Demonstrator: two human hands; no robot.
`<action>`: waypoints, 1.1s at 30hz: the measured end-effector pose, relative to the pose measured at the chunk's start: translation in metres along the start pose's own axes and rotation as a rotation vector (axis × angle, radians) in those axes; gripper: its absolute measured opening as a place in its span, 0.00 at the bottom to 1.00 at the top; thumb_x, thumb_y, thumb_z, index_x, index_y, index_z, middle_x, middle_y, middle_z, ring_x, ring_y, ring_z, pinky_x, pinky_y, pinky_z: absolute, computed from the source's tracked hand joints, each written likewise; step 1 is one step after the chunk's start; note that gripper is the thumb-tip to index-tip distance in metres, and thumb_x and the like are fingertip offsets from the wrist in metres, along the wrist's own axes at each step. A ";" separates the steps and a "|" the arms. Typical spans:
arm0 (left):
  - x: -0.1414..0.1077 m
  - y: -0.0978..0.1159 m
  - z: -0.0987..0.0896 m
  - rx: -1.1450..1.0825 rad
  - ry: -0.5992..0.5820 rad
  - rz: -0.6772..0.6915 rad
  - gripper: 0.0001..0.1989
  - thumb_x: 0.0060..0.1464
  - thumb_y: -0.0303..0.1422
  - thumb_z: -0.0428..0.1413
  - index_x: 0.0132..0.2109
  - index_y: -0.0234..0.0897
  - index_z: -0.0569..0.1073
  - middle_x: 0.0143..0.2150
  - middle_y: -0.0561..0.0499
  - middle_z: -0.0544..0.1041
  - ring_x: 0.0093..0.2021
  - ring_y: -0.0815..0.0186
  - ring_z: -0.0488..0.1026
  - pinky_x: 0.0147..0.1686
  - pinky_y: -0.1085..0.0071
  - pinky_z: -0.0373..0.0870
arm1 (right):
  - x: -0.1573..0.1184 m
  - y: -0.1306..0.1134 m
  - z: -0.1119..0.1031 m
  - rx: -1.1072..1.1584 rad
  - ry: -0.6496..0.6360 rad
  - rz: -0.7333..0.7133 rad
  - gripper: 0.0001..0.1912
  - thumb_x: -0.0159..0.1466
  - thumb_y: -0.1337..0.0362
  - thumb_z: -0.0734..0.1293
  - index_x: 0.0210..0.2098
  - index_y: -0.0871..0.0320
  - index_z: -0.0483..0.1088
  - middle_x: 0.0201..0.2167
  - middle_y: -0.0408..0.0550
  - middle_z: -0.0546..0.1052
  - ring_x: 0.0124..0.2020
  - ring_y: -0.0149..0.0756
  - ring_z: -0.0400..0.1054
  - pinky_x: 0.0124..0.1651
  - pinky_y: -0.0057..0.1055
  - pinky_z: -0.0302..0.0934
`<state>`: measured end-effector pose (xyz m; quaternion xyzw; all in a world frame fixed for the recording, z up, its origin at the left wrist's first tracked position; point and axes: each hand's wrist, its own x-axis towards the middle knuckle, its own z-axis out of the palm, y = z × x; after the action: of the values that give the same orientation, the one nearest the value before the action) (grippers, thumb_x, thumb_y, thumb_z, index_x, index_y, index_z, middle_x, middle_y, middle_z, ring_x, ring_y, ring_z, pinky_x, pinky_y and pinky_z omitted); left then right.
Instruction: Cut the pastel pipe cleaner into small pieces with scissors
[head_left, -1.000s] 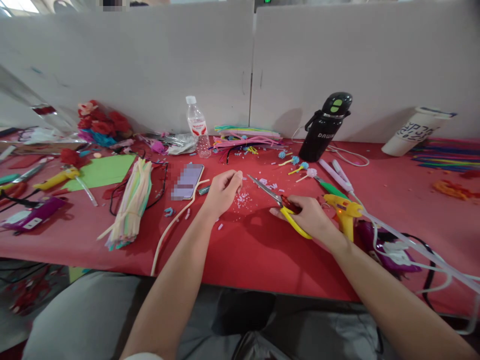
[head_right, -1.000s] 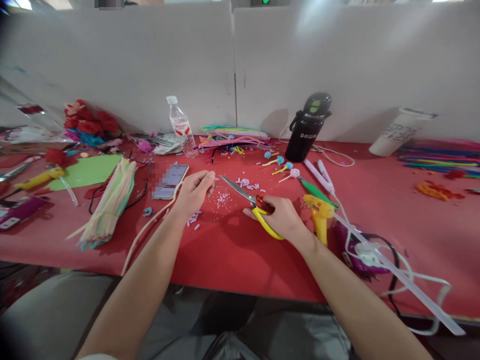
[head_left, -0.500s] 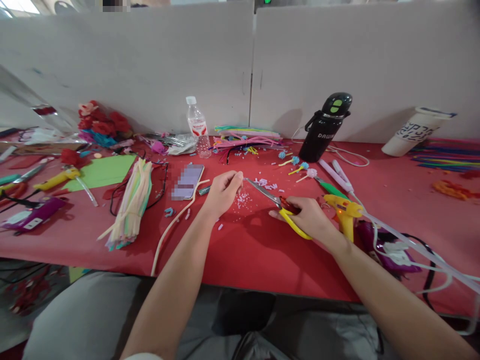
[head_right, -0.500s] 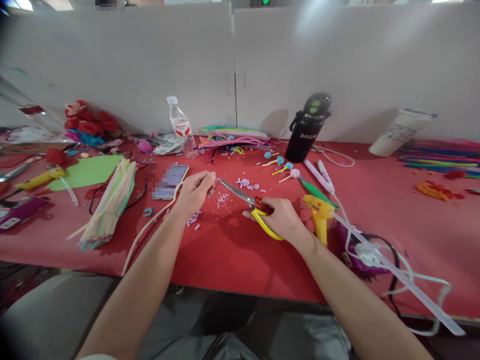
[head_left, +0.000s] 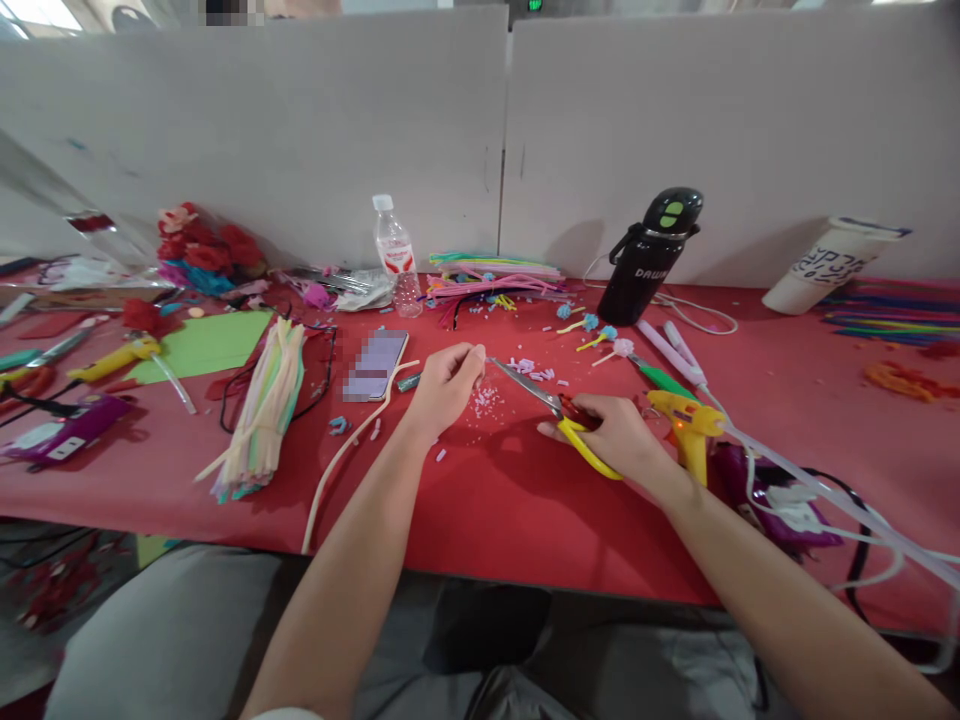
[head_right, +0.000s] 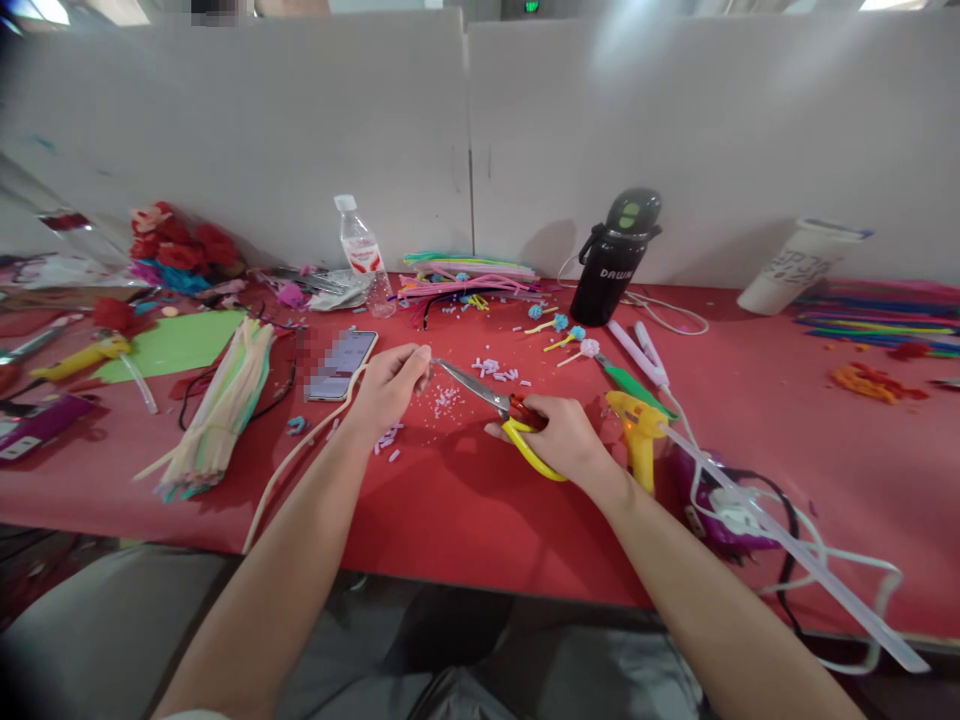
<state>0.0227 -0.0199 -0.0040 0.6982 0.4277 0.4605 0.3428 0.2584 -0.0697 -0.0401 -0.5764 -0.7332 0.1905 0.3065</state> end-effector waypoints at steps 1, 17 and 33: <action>0.000 -0.001 0.000 -0.009 0.001 0.005 0.20 0.63 0.39 0.46 0.24 0.36 0.63 0.20 0.55 0.63 0.23 0.71 0.60 0.25 0.73 0.57 | 0.000 0.000 0.000 0.002 0.001 0.000 0.28 0.53 0.45 0.70 0.19 0.58 0.53 0.18 0.37 0.51 0.22 0.25 0.44 0.21 0.25 0.41; 0.001 -0.002 -0.001 -0.024 -0.002 0.004 0.20 0.63 0.39 0.46 0.24 0.36 0.63 0.20 0.55 0.63 0.23 0.71 0.61 0.26 0.73 0.57 | 0.001 0.004 0.000 -0.011 -0.006 -0.010 0.27 0.53 0.44 0.70 0.19 0.58 0.54 0.18 0.37 0.52 0.22 0.26 0.44 0.21 0.25 0.42; 0.002 -0.003 -0.002 -0.056 -0.010 -0.033 0.20 0.62 0.39 0.47 0.22 0.36 0.62 0.20 0.55 0.63 0.22 0.71 0.60 0.26 0.73 0.57 | 0.000 0.004 0.000 -0.046 -0.005 -0.020 0.32 0.52 0.37 0.67 0.19 0.58 0.53 0.17 0.37 0.51 0.22 0.27 0.43 0.22 0.25 0.41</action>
<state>0.0204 -0.0166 -0.0056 0.6834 0.4243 0.4631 0.3720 0.2611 -0.0691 -0.0427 -0.5753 -0.7439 0.1719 0.2933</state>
